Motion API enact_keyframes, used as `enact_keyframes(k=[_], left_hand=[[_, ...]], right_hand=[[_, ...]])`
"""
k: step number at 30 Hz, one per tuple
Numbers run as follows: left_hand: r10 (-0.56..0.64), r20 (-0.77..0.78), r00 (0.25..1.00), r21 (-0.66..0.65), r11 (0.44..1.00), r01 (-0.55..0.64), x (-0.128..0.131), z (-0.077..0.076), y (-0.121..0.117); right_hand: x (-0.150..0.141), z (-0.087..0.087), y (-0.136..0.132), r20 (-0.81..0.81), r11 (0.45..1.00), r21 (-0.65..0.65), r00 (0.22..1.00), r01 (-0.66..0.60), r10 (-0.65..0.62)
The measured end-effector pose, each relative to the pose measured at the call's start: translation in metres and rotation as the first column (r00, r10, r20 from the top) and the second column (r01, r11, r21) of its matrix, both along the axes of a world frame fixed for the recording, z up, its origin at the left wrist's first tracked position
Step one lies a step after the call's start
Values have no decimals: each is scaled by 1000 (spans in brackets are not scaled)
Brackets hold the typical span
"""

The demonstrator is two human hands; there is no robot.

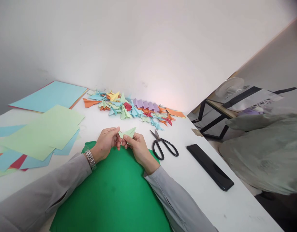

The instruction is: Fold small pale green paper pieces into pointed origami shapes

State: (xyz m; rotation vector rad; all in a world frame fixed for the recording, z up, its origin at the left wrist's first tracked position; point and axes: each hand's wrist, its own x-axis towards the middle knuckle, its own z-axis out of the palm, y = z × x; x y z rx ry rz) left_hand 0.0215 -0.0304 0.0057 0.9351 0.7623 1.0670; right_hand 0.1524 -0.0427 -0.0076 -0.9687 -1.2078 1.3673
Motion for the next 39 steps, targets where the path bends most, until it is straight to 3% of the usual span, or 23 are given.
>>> enact_keyframes(k=[10,17,24,28,34,39], left_hand=[[19,34,999,-51,999,-18,1,4,0],[-18,-48,999,14,1000,19,1,5,-3],[62,-20,998,35,998,-61,1,4,-1],[102,14,995,25,994,-102,1,3,0],[29,-6,1000,19,999,-29,0,3,-1],[35,-54,998,36,999,-33,2,4,-1]], right_hand=[[-1,0,1,-92,998,-56,995,19,-24],[-3,3,0,-147,995,-87,987,58,-70],[0,1,3,-207,992,-105,974,69,-89],[1,-4,4,-124,996,-57,989,72,-79],[-1,-3,2,-11,997,-12,997,74,-74],[-1,1,0,88,999,42,996,29,-32]])
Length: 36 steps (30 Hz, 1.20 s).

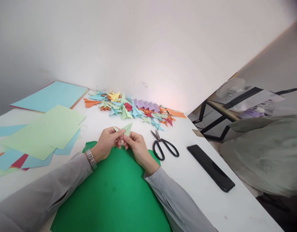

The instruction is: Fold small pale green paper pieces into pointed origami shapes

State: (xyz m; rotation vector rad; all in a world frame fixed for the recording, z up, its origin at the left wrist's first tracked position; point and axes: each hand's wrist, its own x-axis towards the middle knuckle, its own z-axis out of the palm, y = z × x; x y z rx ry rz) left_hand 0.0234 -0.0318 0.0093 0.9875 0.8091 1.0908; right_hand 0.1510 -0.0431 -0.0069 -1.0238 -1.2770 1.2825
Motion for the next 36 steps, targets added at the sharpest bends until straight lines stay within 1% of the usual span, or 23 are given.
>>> enact_keyframes(k=[4,6,9,12,17,22,28,32,36], left_hand=[[30,-34,999,17,999,-30,1,-1,0],[33,-35,999,23,999,-33,1,-1,0],[43,-29,999,5,999,-43,1,-1,1],[47,-17,999,-31,998,-47,0,-1,1],[-17,-23,1000,-59,998,16,0,-1,1],[10,-8,1000,-91,996,-10,-1,-3,2],[6,-32,999,-77,997,-8,-1,-2,3],[-2,-24,1000,-47,999,0,-2,-1,3],[13,27,1000,-78,997,-10,-2,-2,3]], right_hand=[[1,-1,0,114,997,72,993,18,-26],[2,-2,0,146,995,98,989,12,-26],[2,0,-1,152,996,85,988,20,-32],[1,2,-1,116,999,25,992,36,-39],[0,1,0,33,998,-20,998,61,-60],[0,0,0,63,998,-10,996,64,-63],[-1,2,-1,56,997,-25,996,75,-74],[0,1,2,-52,994,-70,995,83,-86],[1,-1,4,-172,986,-128,977,107,-128]])
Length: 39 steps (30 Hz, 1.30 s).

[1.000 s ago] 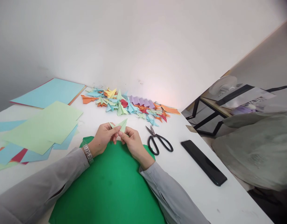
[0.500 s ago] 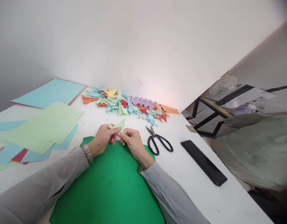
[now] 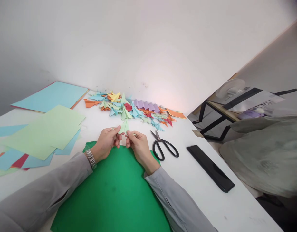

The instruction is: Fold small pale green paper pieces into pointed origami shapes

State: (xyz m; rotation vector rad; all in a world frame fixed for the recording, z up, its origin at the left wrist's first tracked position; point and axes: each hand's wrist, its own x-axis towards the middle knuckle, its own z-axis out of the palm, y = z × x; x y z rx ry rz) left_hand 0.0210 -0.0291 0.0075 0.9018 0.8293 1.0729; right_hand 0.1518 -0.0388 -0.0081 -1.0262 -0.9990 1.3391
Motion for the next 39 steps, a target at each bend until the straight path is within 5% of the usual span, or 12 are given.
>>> enact_keyframes(k=[15,20,30,39], left_hand=[[-17,69,997,-17,1000,19,0,2,-1],[-17,-70,997,53,998,21,0,0,-2],[59,-170,984,149,988,-33,2,-3,0],[-16,-77,997,97,995,23,1,0,-2]], right_hand=[[1,2,0,-73,995,0,992,104,-104],[2,2,0,-61,993,11,991,121,-120],[1,1,1,-23,997,-26,997,68,-69],[0,3,-1,-11,999,0,999,40,-40]])
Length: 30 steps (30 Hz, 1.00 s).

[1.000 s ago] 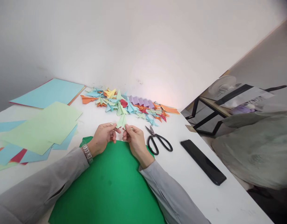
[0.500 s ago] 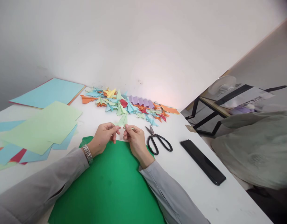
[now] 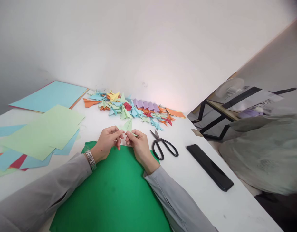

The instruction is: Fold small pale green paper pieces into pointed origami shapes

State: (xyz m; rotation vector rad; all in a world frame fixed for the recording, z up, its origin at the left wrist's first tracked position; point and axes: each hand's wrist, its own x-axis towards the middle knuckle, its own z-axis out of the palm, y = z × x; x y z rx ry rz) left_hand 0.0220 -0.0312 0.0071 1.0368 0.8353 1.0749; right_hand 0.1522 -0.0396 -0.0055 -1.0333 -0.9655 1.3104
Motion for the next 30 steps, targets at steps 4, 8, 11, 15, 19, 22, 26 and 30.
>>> enact_keyframes(k=[4,8,11,15,19,22,26,30], left_hand=[[22,28,999,-15,1000,-22,0,-1,1],[49,-30,998,1,999,-49,0,-2,1],[56,-67,996,16,998,-55,0,-3,1],[63,-105,993,33,998,-60,0,-5,1],[59,-88,994,28,998,-57,1,-4,1],[52,-86,995,15,999,-51,1,-3,1],[59,-72,996,-10,998,-60,0,-2,1],[50,-15,999,-41,998,-51,-1,-2,2]], right_hand=[[0,-1,0,5,1000,-3,1000,-22,22],[0,-1,0,16,1000,7,1000,-22,21],[1,-1,1,-42,1000,1,999,19,-19],[1,0,2,-41,1000,-20,999,5,-6],[1,-1,0,39,1000,-3,999,-11,11],[0,-1,-1,37,1000,-24,999,3,-2],[1,-1,0,2,1000,-29,1000,12,-12],[2,0,1,-67,1000,-24,998,-16,14]])
